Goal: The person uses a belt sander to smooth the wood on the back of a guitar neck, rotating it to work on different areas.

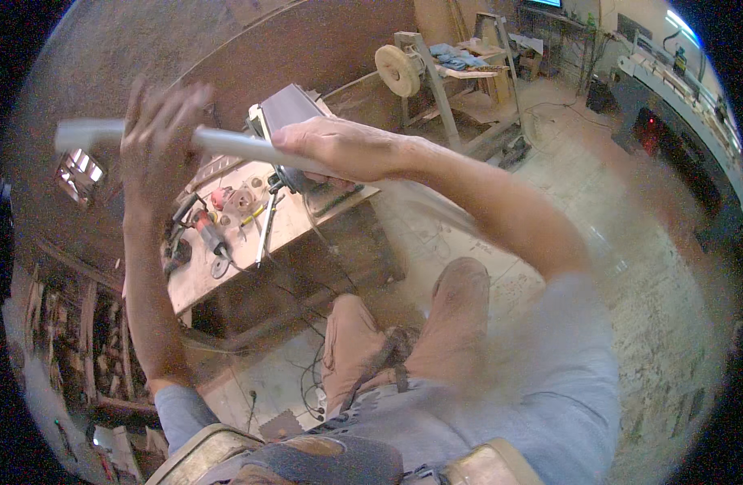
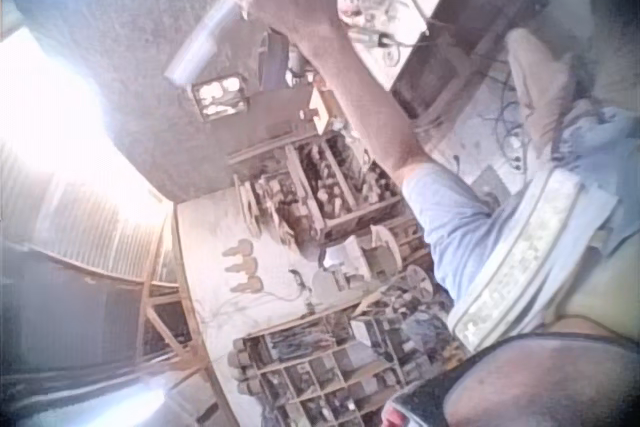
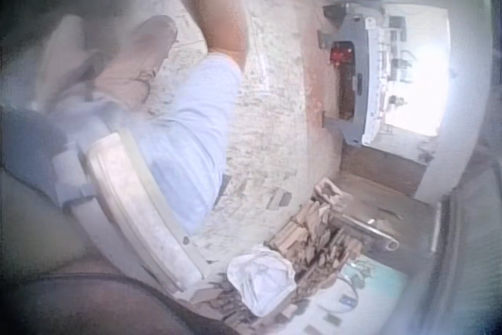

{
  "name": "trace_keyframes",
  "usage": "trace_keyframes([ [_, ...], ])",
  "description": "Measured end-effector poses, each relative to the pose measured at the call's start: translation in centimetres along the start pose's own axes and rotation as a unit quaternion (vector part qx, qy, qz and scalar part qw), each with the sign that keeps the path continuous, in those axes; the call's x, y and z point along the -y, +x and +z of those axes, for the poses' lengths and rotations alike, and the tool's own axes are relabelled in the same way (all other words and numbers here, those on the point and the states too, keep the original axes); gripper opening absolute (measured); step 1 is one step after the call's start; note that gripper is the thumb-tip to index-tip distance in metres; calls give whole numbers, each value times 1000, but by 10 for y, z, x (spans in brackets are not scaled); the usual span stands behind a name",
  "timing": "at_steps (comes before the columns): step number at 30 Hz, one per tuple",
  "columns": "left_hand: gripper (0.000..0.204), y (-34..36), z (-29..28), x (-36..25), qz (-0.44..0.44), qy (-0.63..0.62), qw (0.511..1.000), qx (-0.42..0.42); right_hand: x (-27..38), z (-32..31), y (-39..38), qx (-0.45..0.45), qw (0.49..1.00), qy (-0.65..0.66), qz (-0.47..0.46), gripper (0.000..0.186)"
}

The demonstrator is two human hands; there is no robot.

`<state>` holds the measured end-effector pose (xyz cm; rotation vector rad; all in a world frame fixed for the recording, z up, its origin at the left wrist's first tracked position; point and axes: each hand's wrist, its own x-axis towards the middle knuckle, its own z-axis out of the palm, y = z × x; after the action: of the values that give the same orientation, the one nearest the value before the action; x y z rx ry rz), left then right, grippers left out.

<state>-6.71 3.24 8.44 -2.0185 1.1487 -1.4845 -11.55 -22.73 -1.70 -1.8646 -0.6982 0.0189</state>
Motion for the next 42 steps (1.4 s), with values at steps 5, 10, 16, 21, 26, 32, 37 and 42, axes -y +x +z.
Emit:
trace_keyframes([
  [5,21,-62,33,26,-34,-29,995,86,0,-46,12,131,983,-22,123,68],
  [10,20,-95,51,23,-112,-18,988,105,-30,-103,-6,146,974,-157,65,92],
  [16,22,-109,78,12,-153,-59,979,120,-43,-111,2,140,964,-210,85,66],
  [21,21,-116,94,4,-186,-66,965,174,-55,-113,14,121,966,-223,53,77],
  [26,21,-132,106,-2,-207,-103,959,166,-62,-112,22,92,962,-256,36,74],
  [32,26,-143,111,-7,-236,-168,943,163,-73,-114,24,61,957,-280,53,62],
  [37,35,-145,105,-2,-248,-233,928,152,-82,-112,22,47,958,-279,33,63],
  [42,43,-145,104,8,-267,-290,907,150,-96,-114,28,33,961,-270,-45,85],
])
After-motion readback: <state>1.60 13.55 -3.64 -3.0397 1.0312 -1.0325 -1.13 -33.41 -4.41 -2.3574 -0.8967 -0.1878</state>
